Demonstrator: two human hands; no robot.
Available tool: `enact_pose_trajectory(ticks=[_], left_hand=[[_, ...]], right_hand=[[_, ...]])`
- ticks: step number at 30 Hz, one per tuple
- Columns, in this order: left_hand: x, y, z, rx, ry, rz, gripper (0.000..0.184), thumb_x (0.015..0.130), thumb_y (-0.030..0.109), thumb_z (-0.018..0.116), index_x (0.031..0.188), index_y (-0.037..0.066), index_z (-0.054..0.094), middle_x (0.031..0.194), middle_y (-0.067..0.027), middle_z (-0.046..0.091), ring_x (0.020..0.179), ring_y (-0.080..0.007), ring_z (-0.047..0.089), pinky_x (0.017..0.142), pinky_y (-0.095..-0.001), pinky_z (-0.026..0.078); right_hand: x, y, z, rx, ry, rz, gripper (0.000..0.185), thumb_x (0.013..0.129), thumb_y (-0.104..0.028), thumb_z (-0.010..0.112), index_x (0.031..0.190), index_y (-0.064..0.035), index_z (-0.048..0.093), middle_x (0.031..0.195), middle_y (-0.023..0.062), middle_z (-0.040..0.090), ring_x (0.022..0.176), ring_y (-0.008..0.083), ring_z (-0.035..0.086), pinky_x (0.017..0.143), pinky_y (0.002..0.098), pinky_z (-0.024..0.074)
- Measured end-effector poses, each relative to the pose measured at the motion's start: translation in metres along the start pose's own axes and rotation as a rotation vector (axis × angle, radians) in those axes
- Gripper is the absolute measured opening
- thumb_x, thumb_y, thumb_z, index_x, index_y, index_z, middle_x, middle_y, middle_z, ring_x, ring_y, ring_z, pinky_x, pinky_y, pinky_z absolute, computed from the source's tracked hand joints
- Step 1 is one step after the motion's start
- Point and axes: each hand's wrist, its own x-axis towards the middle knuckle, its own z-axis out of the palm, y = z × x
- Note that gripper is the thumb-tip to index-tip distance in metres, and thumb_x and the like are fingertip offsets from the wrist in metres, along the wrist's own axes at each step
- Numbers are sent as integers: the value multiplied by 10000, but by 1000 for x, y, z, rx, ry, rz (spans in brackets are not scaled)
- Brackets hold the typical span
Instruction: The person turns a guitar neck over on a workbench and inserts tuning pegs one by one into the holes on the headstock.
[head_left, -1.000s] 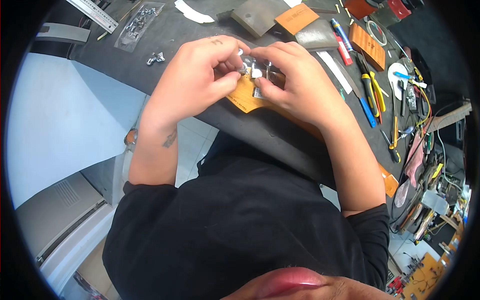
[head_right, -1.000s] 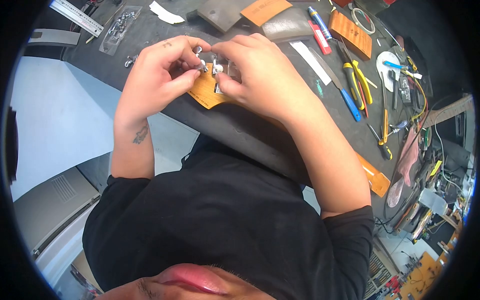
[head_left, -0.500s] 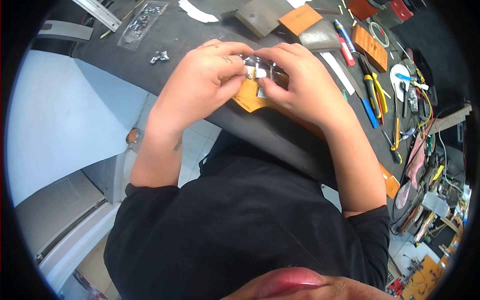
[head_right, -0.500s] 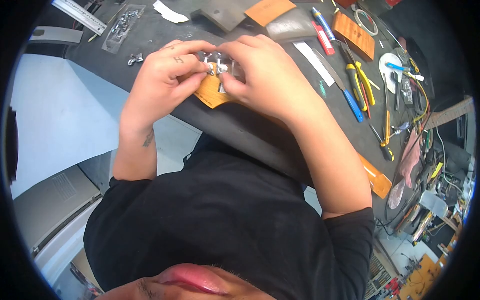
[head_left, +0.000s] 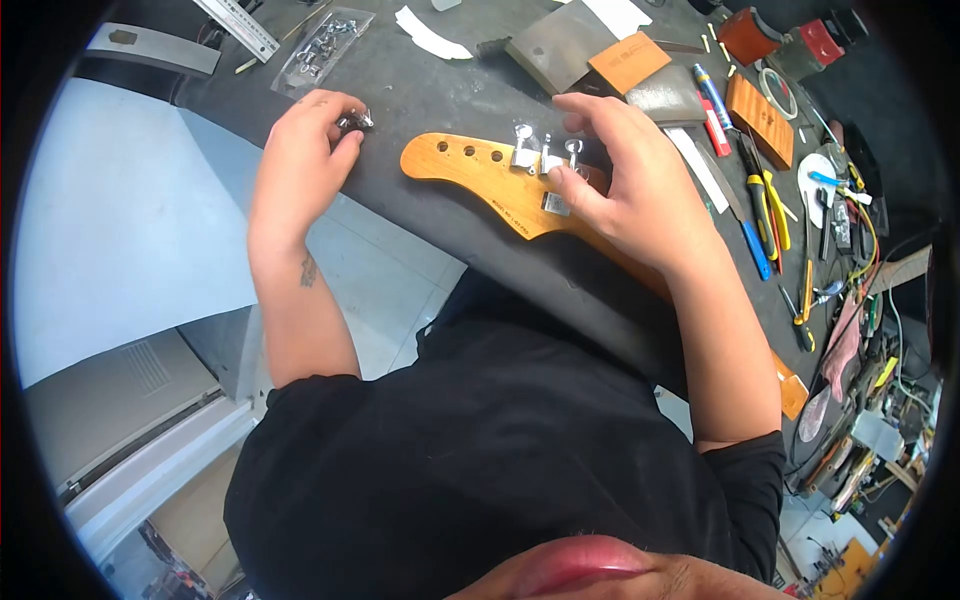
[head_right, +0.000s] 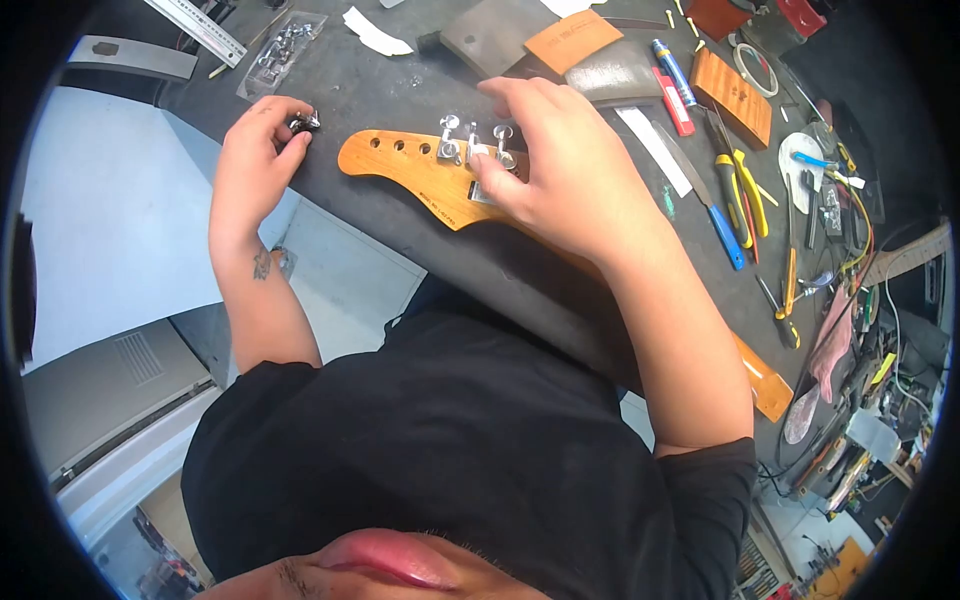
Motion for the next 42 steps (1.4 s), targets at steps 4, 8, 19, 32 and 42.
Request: enact_pose_trajectory(ticks=[4,8,19,32,42], left_hand=[[-1,-2,6,-3,59,48,218,889,1,762,1104,6,730,1002,-74,700,753,-189,586,723,-336,517],[1,5,4,-1,54,10,150,895,11,760,1041,2,730,1008,-88,731,800,-242,645,763,-362,551],[2,-3,18,-860,287,-11,114,1028,-15,715,1124,-9,655,1120,-100,748,983,-126,671,878,-281,552],[3,17,30,-832,284,65,206,940,-14,809,1139,-25,758,996,-31,760,882,-74,686,780,-235,548],[2,27,26,-744,319,121,206,905,-53,805,1080,-59,697,972,-93,802,875,-106,745,773,-252,584]], right_hand=[[-1,2,0,-4,3,-4,504,918,-212,780,1366,-22,646,1153,166,705,1167,353,662,1014,459,547],[-1,2,0,-16,-10,3,493,919,-215,783,1353,-21,651,1147,164,707,1164,351,663,1014,459,546],[-1,1,1,-36,-25,7,491,923,-228,781,1351,-25,653,1171,163,712,1167,350,662,1022,461,544],[2,-5,-2,-36,-59,59,510,927,-225,792,1373,-21,651,1182,156,714,1180,348,668,1030,451,548],[1,-4,-1,-51,-69,50,517,923,-235,798,1367,-15,651,1181,164,715,1175,351,675,1026,451,555]])
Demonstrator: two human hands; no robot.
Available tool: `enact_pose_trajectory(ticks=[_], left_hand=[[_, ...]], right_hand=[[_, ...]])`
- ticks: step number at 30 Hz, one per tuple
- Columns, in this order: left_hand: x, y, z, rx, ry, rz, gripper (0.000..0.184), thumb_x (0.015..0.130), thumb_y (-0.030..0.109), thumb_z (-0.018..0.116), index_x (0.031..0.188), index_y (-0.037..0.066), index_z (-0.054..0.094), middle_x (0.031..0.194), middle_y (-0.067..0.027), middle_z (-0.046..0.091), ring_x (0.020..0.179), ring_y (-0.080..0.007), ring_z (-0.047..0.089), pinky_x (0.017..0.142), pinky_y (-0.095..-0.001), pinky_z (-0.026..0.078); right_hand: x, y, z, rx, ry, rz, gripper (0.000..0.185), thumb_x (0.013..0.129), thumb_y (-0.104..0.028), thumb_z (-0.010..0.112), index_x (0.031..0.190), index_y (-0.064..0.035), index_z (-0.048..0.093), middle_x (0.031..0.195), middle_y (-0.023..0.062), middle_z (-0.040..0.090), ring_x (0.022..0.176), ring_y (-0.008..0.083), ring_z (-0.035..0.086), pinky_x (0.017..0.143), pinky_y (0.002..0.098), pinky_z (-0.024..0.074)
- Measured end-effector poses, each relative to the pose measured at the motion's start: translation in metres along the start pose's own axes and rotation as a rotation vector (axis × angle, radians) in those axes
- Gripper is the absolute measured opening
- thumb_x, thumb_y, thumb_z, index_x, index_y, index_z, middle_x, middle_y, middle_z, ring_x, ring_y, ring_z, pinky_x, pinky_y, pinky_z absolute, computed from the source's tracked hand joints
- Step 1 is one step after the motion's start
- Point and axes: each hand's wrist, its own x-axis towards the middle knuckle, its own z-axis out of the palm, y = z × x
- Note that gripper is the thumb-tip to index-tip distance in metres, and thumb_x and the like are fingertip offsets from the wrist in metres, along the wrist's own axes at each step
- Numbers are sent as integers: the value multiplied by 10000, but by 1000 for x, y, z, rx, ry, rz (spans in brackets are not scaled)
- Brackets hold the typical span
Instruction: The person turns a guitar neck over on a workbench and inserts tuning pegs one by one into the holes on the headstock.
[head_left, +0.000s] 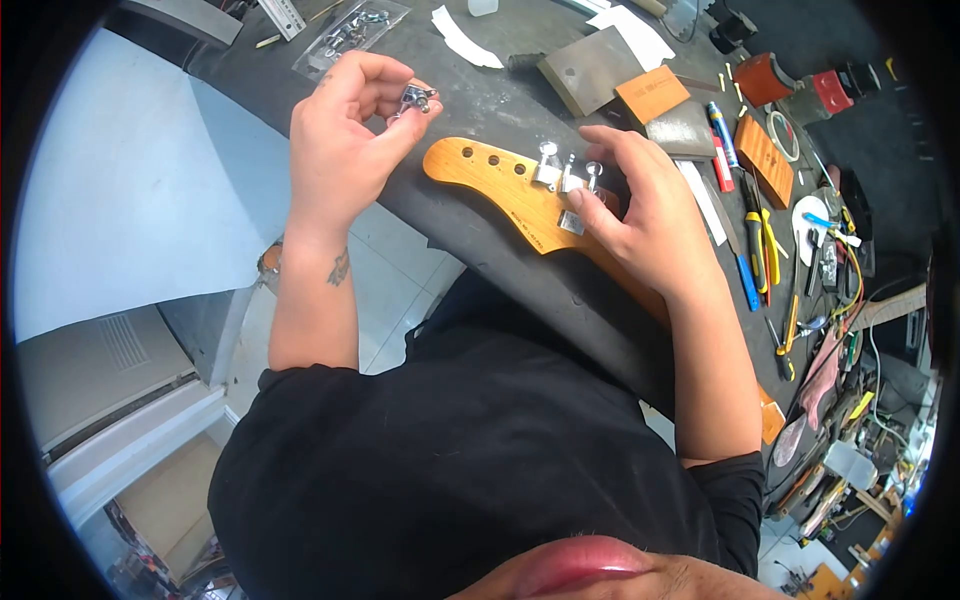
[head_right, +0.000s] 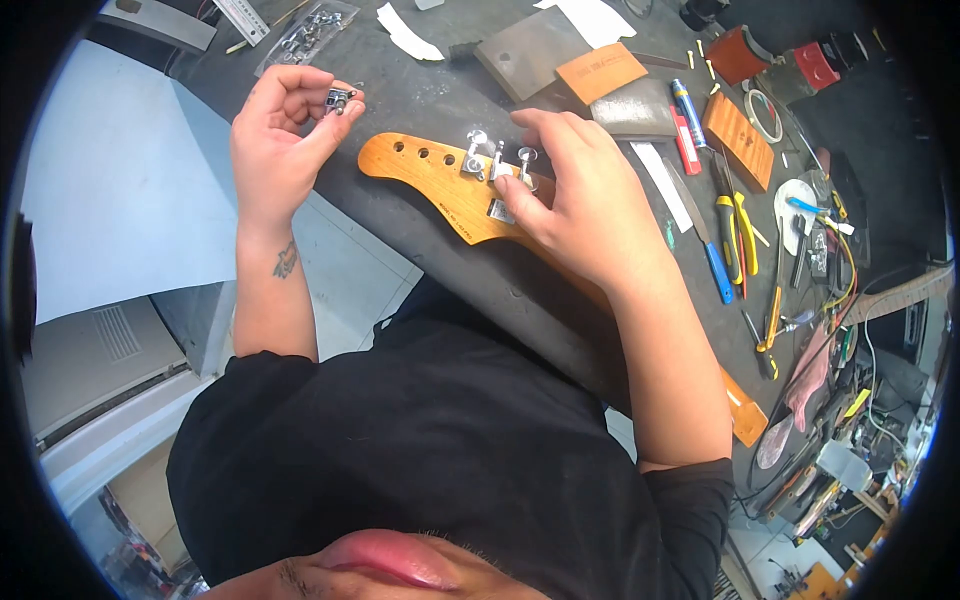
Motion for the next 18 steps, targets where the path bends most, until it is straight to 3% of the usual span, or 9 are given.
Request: enact_pose_trajectory(ticks=[6,12,13,18], left_hand=[[-1,1,-2,32,-46,5,220,926,-45,797,1112,-52,680,979,-96,802,884,-107,747,768,-246,579],[11,-19,-11,-237,1,-213,248,965,-59,743,1195,-31,655,1144,-146,784,1010,-126,725,877,-250,576],[13,-28,-19,-251,-34,-290,271,975,-63,715,1234,-28,644,1223,-181,769,1054,-145,720,927,-279,577],[13,-35,-31,-526,-124,-395,287,1013,-33,657,1299,-48,671,1310,-226,740,1089,-201,734,1005,-366,585]], right_hand=[[-1,-1,0,2,5,-3,508,923,-231,795,1360,-16,652,1180,164,716,1176,351,672,1029,451,549],[-2,3,1,-1,21,-33,496,925,-227,787,1354,-18,654,1173,159,716,1172,352,665,1020,455,546],[-2,3,1,1,18,-34,495,925,-227,787,1354,-18,654,1170,158,716,1171,352,664,1018,456,546],[-2,4,2,-7,15,-28,498,916,-216,793,1355,-26,657,1163,154,716,1164,347,664,1011,450,549]])
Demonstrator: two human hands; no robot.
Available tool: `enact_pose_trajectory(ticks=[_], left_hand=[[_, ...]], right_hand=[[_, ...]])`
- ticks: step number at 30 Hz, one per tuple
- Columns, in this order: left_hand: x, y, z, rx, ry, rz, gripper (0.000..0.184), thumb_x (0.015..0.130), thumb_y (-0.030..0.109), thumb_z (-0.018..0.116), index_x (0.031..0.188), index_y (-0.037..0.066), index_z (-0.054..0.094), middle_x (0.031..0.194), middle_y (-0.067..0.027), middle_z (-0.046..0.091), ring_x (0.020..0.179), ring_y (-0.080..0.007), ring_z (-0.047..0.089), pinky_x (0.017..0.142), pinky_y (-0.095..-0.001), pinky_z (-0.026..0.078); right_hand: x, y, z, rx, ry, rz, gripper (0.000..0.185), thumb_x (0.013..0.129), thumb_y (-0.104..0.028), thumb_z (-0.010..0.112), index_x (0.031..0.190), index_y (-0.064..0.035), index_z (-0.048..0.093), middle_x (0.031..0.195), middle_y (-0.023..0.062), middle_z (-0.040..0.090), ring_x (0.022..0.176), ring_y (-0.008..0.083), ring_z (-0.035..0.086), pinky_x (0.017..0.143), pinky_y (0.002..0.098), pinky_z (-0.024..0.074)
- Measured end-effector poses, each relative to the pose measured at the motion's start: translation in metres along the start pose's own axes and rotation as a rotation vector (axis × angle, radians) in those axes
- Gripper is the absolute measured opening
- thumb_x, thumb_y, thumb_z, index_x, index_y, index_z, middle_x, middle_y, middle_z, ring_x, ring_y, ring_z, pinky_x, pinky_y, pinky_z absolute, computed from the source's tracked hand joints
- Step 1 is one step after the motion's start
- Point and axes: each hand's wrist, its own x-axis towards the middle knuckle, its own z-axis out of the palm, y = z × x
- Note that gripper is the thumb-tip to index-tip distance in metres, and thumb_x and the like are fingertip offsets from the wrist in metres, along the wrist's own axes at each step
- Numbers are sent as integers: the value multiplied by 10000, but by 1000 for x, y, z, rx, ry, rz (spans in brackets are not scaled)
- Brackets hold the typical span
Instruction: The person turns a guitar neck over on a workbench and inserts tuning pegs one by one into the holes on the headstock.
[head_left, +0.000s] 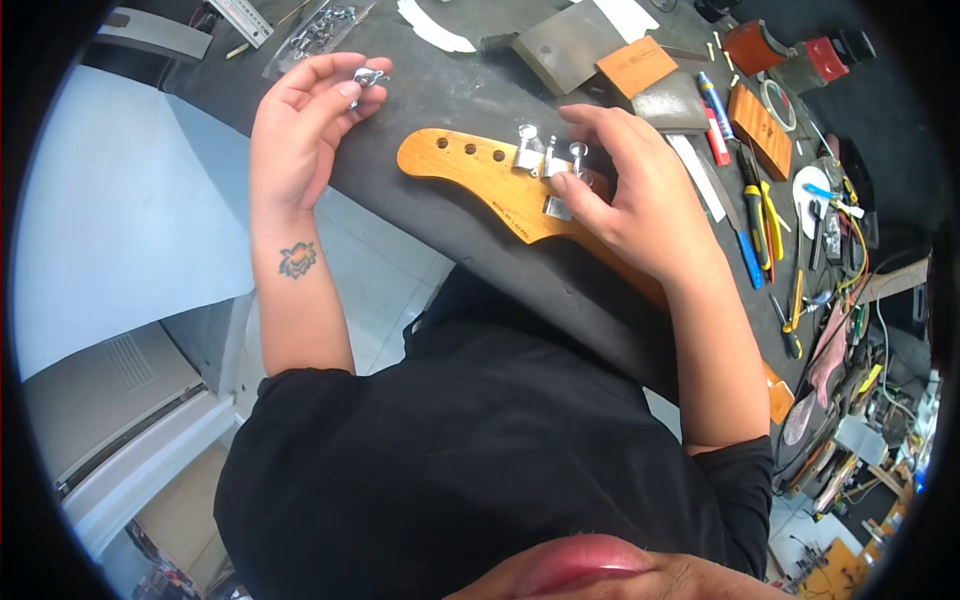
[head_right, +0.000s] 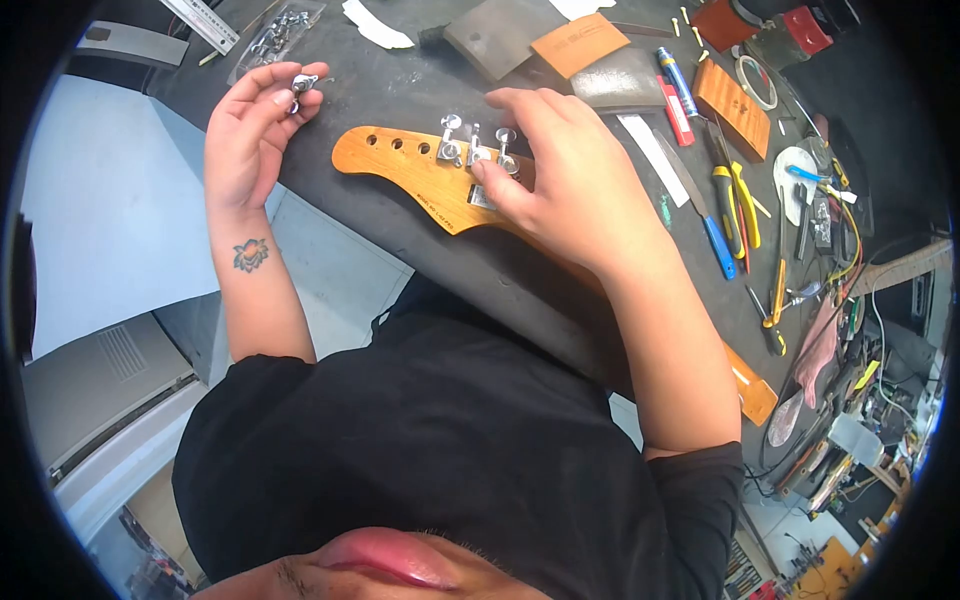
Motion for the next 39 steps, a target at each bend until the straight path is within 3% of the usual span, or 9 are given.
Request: enact_pose_trajectory(ticks=[9,12,15,18,21,24,32,34,39], left_hand=[[16,-26,-15,-146,19,143,259,1036,-31,671,1292,-30,708,1326,-192,733,1135,-220,720,1037,-374,577],[8,-23,-6,-172,92,126,442,991,-53,702,1424,3,636,1350,-150,722,1069,-186,740,973,-301,607],[6,-22,-8,-207,-10,186,285,988,-51,711,1272,-30,725,1243,-130,761,983,-176,746,930,-304,613],[8,-22,1,-208,146,121,193,975,-62,717,1166,-50,751,1138,-114,774,918,-163,738,866,-292,611],[4,-17,4,-129,94,151,172,989,-41,708,1150,-31,768,1098,-93,782,911,-173,738,863,-311,613],[10,-29,-7,-52,-53,260,248,1018,-55,687,1263,-30,720,1283,-172,753,1135,-193,716,1014,-335,578],[-14,-13,29,148,-253,338,217,905,-122,738,1071,6,794,1190,-137,789,1033,-172,737,902,-309,599],[-8,-1,38,496,-376,543,189,860,-114,736,994,8,787,1123,-124,808,979,-191,753,865,-309,598],[2,5,52,591,-507,446,220,773,-119,690,924,20,770,1009,-105,827,983,-253,759,877,-357,598]], right_hand=[[3,-8,0,-4,-47,51,527,892,-185,816,1368,-30,652,1192,165,716,1172,357,674,1028,450,548],[4,-5,1,-23,-54,15,555,878,-170,826,1385,-36,646,1205,166,718,1174,362,674,1038,452,541],[4,-6,0,-26,-69,21,566,876,-170,823,1396,-40,642,1208,164,721,1173,358,673,1042,450,536],[4,-5,2,-25,-73,31,575,874,-171,822,1404,-43,638,1204,161,726,1175,354,671,1045,449,533],[5,-6,3,-33,-78,32,579,874,-176,820,1406,-44,635,1200,159,731,1180,351,669,1050,451,530],[4,-7,1,-34,-85,44,581,875,-180,819,1408,-42,634,1201,158,732,1186,349,666,1054,454,528],[3,-7,2,-7,-71,42,585,873,-188,833,1398,-22,636,1222,168,716,1197,352,659,1056,449,528],[3,-10,1,-3,-68,54,580,872,-187,836,1390,-15,639,1220,174,714,1202,354,660,1054,448,532],[1,-10,-1,-12,-55,47,565,878,-198,831,1377,-9,644,1224,182,711,1212,359,661,1047,450,541]])
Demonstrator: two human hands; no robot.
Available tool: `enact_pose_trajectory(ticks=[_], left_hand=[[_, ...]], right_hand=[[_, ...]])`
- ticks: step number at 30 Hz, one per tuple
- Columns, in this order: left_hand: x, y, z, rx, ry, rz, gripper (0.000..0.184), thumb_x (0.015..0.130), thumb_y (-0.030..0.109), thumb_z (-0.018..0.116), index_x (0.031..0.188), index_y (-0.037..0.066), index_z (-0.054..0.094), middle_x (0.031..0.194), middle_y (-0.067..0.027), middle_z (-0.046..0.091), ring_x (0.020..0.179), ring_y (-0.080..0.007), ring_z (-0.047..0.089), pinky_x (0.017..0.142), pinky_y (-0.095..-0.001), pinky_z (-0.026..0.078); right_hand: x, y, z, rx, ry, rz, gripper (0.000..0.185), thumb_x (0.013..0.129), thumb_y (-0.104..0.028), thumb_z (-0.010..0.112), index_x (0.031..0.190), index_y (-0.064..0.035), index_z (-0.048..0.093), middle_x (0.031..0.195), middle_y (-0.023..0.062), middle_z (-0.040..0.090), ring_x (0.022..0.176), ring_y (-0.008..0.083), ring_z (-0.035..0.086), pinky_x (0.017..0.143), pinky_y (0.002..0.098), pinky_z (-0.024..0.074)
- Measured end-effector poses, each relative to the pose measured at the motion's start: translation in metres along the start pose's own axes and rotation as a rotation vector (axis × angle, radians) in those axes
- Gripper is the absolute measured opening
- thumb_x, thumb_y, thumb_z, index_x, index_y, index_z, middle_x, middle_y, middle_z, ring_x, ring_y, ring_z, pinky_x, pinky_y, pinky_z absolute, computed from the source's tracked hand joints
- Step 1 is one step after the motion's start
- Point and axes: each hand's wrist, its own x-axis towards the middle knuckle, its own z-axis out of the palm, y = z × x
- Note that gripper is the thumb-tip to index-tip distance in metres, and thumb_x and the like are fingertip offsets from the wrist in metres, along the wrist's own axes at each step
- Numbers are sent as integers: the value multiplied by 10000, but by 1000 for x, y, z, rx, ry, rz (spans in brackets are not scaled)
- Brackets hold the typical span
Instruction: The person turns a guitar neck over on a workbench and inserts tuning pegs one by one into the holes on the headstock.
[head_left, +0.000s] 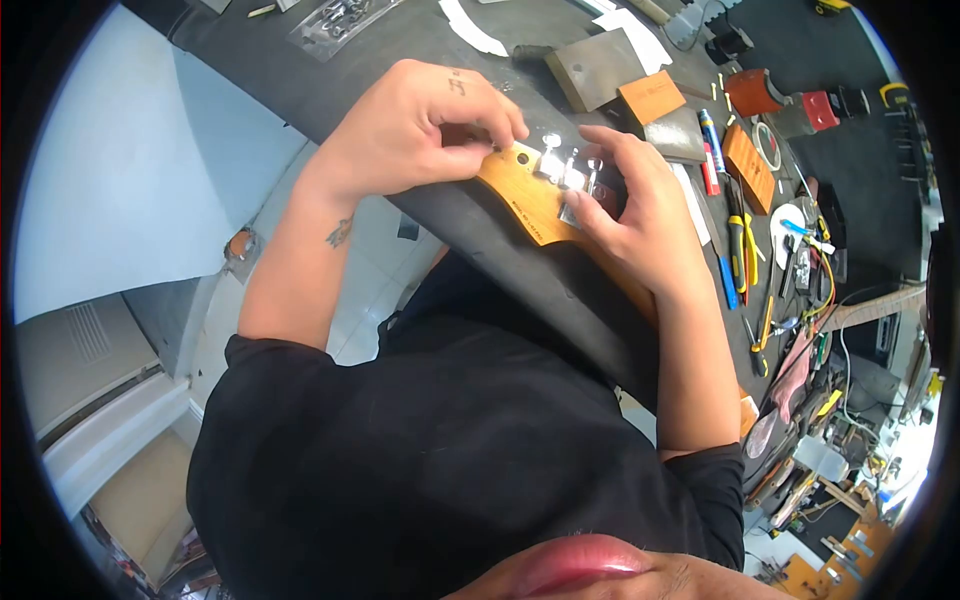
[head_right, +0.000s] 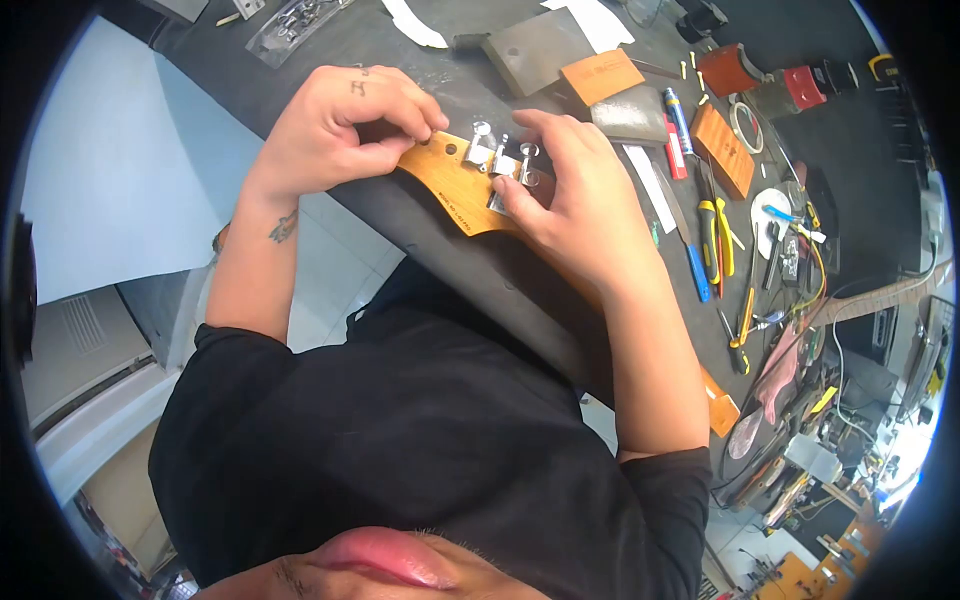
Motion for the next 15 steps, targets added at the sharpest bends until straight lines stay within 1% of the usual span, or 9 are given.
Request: enact_pose_trajectory(ticks=[4,7,10,13,15], left_hand=[[6,-7,-5,114,-147,86,253,742,-119,660,917,24,772,994,-97,837,1102,-305,736,905,-401,599],[4,-6,-2,75,-169,-61,254,750,-119,653,915,31,775,1030,-104,841,1189,-326,706,936,-400,589],[4,-4,-3,12,-115,14,248,772,-116,686,938,36,788,1039,-104,832,1179,-306,702,951,-382,574],[1,-7,-6,16,0,54,214,805,-72,761,982,39,809,1036,-89,807,1105,-283,703,933,-376,561],[0,-8,-6,131,-42,53,207,812,-30,806,1007,39,817,1019,-75,784,1031,-260,699,893,-373,558]], right_hand=[[-1,2,0,-22,8,-25,561,880,-210,826,1373,-12,646,1228,179,711,1213,358,661,1046,451,543],[-2,3,1,-25,8,-34,558,880,-207,824,1372,-15,647,1231,174,709,1211,358,659,1044,453,543],[-1,0,-2,-15,-7,-25,554,881,-205,822,1373,-18,648,1232,167,707,1209,358,655,1039,455,543],[-1,3,-1,-25,4,-43,550,884,-206,821,1373,-21,648,1225,160,705,1207,356,652,1035,454,543],[-2,4,0,-30,4,-40,550,885,-207,821,1374,-23,649,1220,158,704,1206,355,651,1034,452,542]])
